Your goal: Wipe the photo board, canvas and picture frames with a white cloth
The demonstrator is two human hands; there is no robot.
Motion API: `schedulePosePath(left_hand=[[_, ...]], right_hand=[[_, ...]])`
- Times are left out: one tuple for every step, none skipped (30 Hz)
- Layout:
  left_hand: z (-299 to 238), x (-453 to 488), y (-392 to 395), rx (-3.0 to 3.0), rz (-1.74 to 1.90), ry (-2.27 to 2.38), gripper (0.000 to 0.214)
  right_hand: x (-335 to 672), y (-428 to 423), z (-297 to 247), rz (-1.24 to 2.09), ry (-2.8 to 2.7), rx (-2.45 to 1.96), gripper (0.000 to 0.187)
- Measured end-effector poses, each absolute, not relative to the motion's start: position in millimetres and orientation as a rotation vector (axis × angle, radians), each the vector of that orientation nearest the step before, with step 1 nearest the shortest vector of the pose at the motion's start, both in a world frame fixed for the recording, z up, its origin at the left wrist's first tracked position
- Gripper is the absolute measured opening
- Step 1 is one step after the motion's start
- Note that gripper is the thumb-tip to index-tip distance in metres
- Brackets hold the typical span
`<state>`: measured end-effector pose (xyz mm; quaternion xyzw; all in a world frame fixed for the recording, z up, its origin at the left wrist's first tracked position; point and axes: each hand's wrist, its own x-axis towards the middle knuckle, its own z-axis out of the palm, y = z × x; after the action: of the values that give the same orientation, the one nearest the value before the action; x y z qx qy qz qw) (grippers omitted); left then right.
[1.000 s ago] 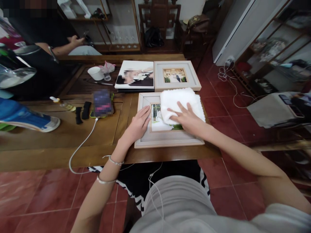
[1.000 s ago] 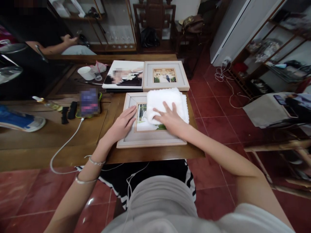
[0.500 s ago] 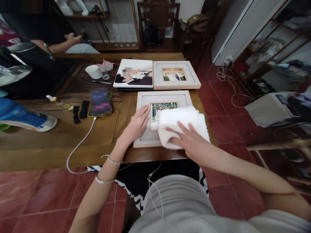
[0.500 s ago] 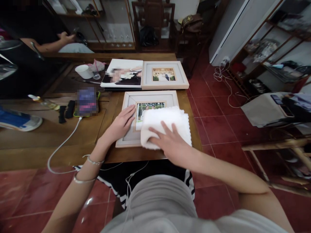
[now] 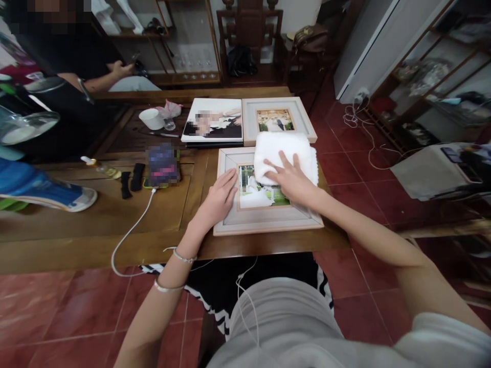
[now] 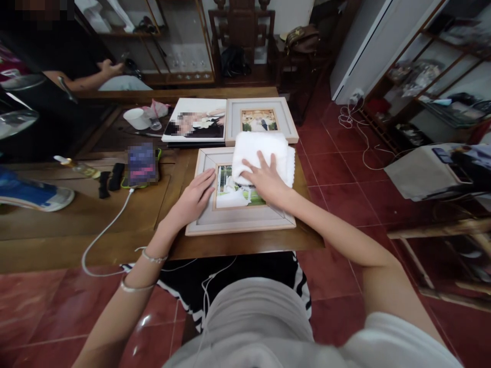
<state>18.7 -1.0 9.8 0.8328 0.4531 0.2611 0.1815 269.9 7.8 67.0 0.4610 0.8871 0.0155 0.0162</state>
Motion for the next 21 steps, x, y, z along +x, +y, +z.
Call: schedulePosePath(left_hand=[[10,19,-1,2.353,0.743,1.282,0.048],[9,19,-1,2.354,0.747,1.286,0.049],[9,20,-2,2.353,0.75,1.29,0.049],[9,20,-2,2.351,0.751,1.294,0.049],[8,20,-2,2.349,0.749,1.297,0.049],[7,20,-2,2.347,0.747,1.3,0.049],[7,20,-2,2.347,0.749,1.304,0.049],[6,20,-2,2.348,0.754,1.307,0.048],[5,20,-2,2.35,0.761,1.31,0.048],[5,20,-2,2.354,0.769,1.312,0.048],[4,20,-2,2.36,0.775,1.312,0.048],[4,20,-2,2.368,0.775,1.309,0.048],[4,20,-3,2.379,0.771,1.304,0.048],[4,20,-3,2.39,0.765,1.297,0.048],[5,19,-3,2.402,0.759,1.29,0.048],[5,19,-4,2.412,0.755,1.285,0.048],[5,19,-4,2.419,0.752,1.282,0.048],[5,19,-4,2.424,0.753,1.279,0.048],[5,18,-4,2.428,0.755,1.275,0.048],[5,18,-3,2.432,0.758,1.269,0.048],[5,18,-3,2.435,0.761,1.261,0.048]], right_hand=[[270,-8,73,-0.01,2.733,1.396,0.073],[271,-24,80,-0.063,2.711,1.362,0.073],[273,-41,88,-0.131,2.699,1.316,0.074],[275,-57,98,-0.228,2.678,1.242,0.075],[278,-72,107,-0.322,2.662,1.181,0.077],[281,-86,116,-0.391,2.654,1.138,0.078],[283,-97,124,-0.452,2.655,1.074,0.079],[284,-107,130,-0.495,2.659,1.026,0.08],[285,-114,133,-0.52,2.665,0.988,0.08],[285,-119,134,-0.528,2.674,0.966,0.079],[284,-122,132,-0.524,2.683,0.965,0.079],[282,-122,128,-0.509,2.697,0.981,0.078],[281,-120,122,-0.484,2.715,1.013,0.078],[279,-116,115,-0.455,2.734,1.048,0.078],[278,-109,107,-0.422,2.751,1.085,0.078],[277,-100,99,-0.379,2.765,1.129,0.078],[276,-88,92,-0.327,2.773,1.18,0.078],[276,-74,86,-0.265,2.779,1.243,0.078],[276,-58,81,-0.2,2.783,1.308,0.079],[277,-41,77,-0.133,2.788,1.384,0.078],[278,-23,75,-0.07,2.801,1.46,0.079]])
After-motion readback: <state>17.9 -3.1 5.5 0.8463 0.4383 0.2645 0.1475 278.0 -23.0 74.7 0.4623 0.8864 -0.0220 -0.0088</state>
